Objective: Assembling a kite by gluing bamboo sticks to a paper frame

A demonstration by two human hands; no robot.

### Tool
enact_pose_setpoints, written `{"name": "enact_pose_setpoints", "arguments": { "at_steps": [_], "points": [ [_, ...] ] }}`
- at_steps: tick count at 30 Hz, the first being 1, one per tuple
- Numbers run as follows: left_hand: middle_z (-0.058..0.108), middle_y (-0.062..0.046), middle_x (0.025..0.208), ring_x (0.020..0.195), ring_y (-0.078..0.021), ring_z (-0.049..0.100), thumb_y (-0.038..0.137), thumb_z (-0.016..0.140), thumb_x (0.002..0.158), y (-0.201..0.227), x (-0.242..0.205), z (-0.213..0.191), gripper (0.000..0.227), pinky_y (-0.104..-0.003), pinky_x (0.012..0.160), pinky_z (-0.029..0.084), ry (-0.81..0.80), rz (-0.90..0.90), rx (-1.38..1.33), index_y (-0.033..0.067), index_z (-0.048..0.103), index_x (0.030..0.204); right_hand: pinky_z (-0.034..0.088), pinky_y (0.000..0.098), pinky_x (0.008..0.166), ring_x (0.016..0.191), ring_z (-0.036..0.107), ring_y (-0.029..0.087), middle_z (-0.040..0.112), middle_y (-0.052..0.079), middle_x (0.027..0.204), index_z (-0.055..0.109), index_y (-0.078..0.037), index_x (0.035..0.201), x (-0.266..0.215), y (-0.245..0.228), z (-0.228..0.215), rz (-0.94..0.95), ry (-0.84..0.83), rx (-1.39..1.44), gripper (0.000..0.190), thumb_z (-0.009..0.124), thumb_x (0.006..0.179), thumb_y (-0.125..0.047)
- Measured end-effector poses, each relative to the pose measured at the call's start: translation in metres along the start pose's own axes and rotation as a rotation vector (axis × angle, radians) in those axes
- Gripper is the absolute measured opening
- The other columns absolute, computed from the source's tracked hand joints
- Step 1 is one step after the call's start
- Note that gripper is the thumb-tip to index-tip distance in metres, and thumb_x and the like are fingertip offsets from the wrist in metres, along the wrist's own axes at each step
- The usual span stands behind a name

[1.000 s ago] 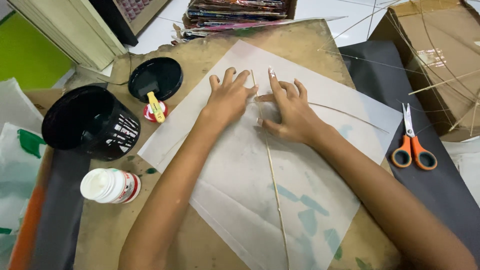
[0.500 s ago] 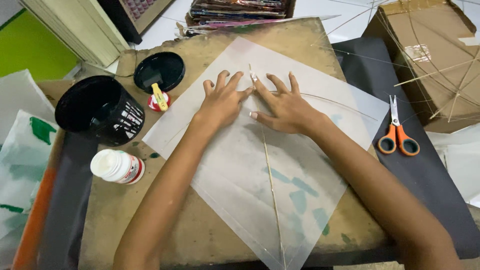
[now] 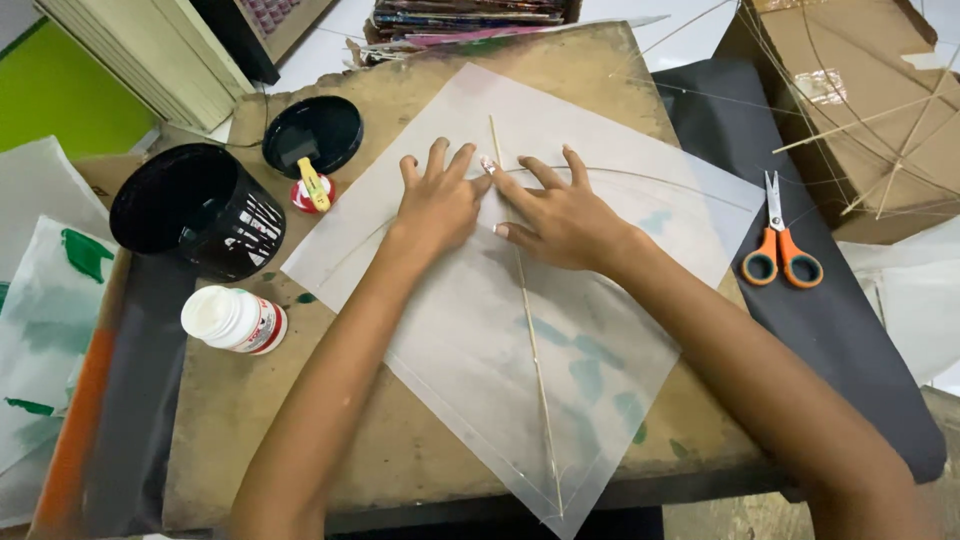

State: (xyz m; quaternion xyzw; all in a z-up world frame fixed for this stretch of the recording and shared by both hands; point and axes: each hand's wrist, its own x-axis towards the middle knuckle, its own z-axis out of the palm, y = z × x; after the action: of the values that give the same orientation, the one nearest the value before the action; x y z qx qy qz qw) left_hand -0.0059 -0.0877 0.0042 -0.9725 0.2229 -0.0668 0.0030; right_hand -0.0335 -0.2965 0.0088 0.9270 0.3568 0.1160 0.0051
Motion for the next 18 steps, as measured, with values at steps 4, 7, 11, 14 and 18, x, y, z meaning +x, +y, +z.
{"name": "enact_pose_setpoints", "arguments": {
  "at_steps": [4,7,11,14,18],
  "points": [
    [0.05,-0.008,0.152,0.145,-0.0371,0.029,0.022,0.053,0.098,0.004,0.005,0.009,0.033,-0.063,0.101,0.028,0.006,-0.034,0.075,0.027,0.075,0.121,0.021,0.0688,0.116,0.148,0.04,0.027,0.072,0.005,0.126,0.037,-0.015,0.159,-0.009,-0.009,-0.004,-0.01,0.007,-0.026,0.064,0.041,0.107,-0.052],
    [0.049,-0.007,0.153,0.146,-0.0367,0.029,0.02,0.053,0.098,0.007,0.008,0.011,0.033,-0.062,0.102,0.027,-0.011,-0.059,0.099,0.0278,0.076,0.12,0.018,0.0695,0.117,0.148,0.039,0.027,0.073,0.003,0.122,0.032,-0.015,0.163,-0.015,-0.017,-0.019,0.003,-0.039,0.014,0.066,0.039,0.108,-0.051],
    [0.052,-0.009,0.15,0.143,-0.0393,0.031,0.02,0.056,0.096,0.008,0.012,0.018,0.03,-0.063,0.098,0.028,0.046,-0.063,0.104,0.0282,0.077,0.117,0.017,0.0683,0.117,0.15,0.037,0.026,0.074,0.006,0.122,0.026,-0.016,0.165,-0.025,-0.02,-0.014,0.018,-0.08,0.03,0.069,0.038,0.108,-0.051],
    [0.053,-0.01,0.147,0.142,-0.0405,0.034,0.018,0.055,0.097,0.009,0.006,0.017,0.036,-0.064,0.096,0.029,0.056,-0.078,0.068,0.0324,0.072,0.125,0.018,0.0679,0.118,0.15,0.036,0.027,0.073,0.007,0.126,0.026,-0.015,0.165,-0.032,-0.028,-0.018,0.038,-0.094,0.047,0.069,0.04,0.107,-0.05],
    [0.052,-0.01,0.148,0.141,-0.04,0.032,0.017,0.054,0.098,0.011,0.001,0.013,0.037,-0.064,0.095,0.029,0.056,-0.097,0.069,0.0328,0.071,0.128,0.015,0.0672,0.119,0.151,0.034,0.025,0.073,0.006,0.125,0.022,-0.018,0.166,-0.043,-0.036,-0.025,0.05,-0.137,0.056,0.069,0.039,0.107,-0.049]
  ]
}}
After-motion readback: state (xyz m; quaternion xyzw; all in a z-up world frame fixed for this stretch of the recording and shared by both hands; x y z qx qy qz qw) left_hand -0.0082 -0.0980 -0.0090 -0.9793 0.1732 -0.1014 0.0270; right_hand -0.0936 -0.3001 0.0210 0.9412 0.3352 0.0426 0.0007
